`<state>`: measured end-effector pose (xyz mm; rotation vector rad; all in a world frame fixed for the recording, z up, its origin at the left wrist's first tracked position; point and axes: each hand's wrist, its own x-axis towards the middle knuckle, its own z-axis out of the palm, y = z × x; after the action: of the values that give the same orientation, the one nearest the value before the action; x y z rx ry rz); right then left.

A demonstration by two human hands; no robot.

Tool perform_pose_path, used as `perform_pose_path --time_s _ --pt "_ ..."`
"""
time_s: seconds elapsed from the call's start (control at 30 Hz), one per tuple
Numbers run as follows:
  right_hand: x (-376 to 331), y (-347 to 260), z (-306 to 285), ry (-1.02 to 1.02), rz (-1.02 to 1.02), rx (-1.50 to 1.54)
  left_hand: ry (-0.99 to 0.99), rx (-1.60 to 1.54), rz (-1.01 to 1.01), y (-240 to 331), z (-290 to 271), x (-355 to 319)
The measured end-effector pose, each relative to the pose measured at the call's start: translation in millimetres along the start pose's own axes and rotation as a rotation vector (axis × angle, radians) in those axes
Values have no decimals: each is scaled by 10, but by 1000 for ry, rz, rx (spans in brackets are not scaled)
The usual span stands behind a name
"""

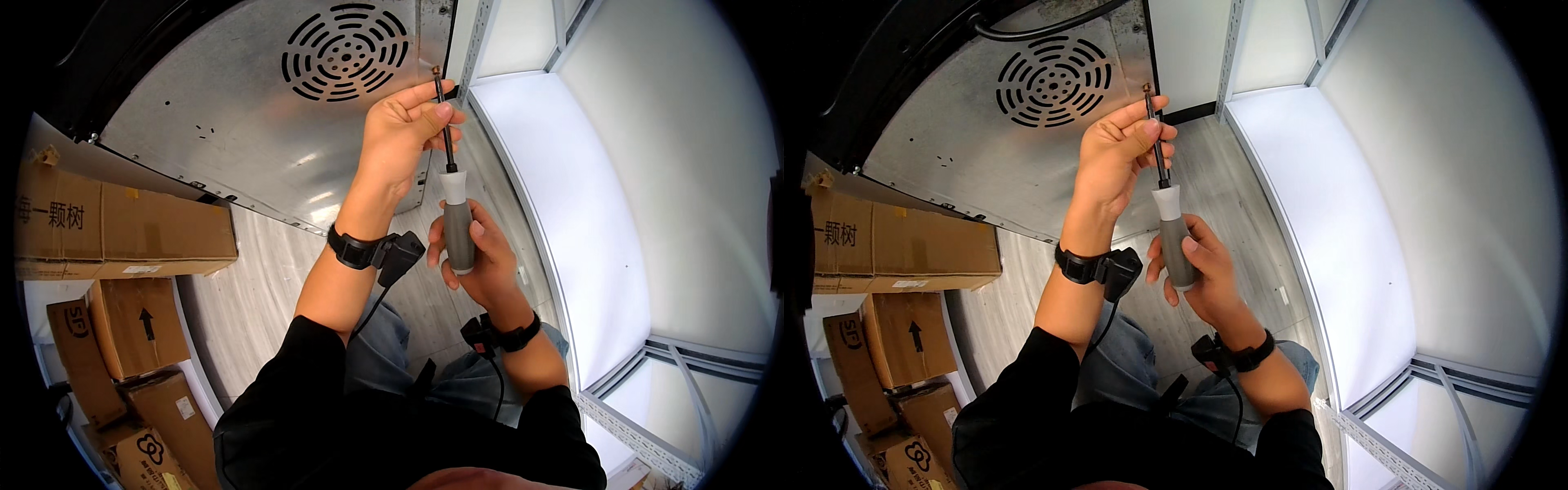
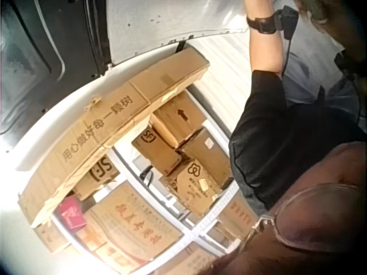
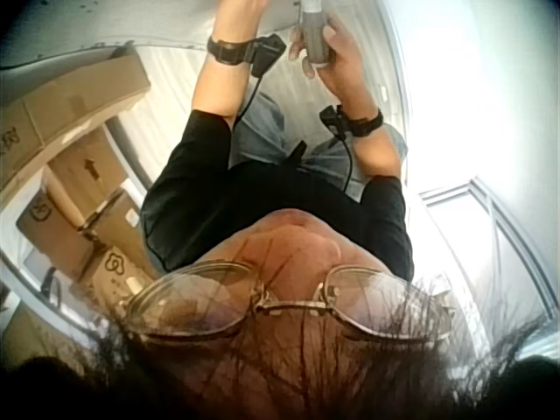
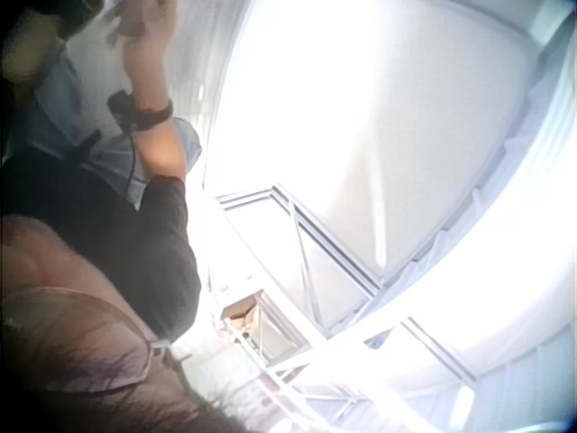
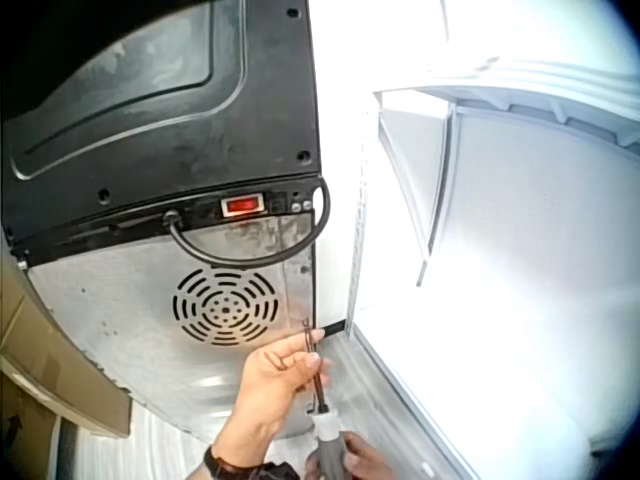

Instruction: The person uses a screwdriver to fasten screws into the back panel of a wall-mounted appliance. They repeatedly place screws into holes and tighten them, working along the edges and center of the unit's rear casing.

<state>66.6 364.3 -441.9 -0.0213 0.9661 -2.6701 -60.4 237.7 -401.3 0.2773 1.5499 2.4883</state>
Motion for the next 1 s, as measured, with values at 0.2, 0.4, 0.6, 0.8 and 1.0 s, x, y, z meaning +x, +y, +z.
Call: perform_pose_path --time_s 0.2,0.4,0.6,0.8,1.0 --pt "-16 68 36 93 -38 -111 -19 -58 -40 57 3 -15" --pt "-16 113 25 297 -103 -469 -28 105 51 -8 -7 13" --pt "9 14 -69 92 16 -187 2 45 25 0 -3 -1" --pt "19 2 -134 -19 23 -105 -36 -53 -12 10 -27 2" --pt "3 167 -60 141 -85 -404 -5 71 45 -7 21 -16"
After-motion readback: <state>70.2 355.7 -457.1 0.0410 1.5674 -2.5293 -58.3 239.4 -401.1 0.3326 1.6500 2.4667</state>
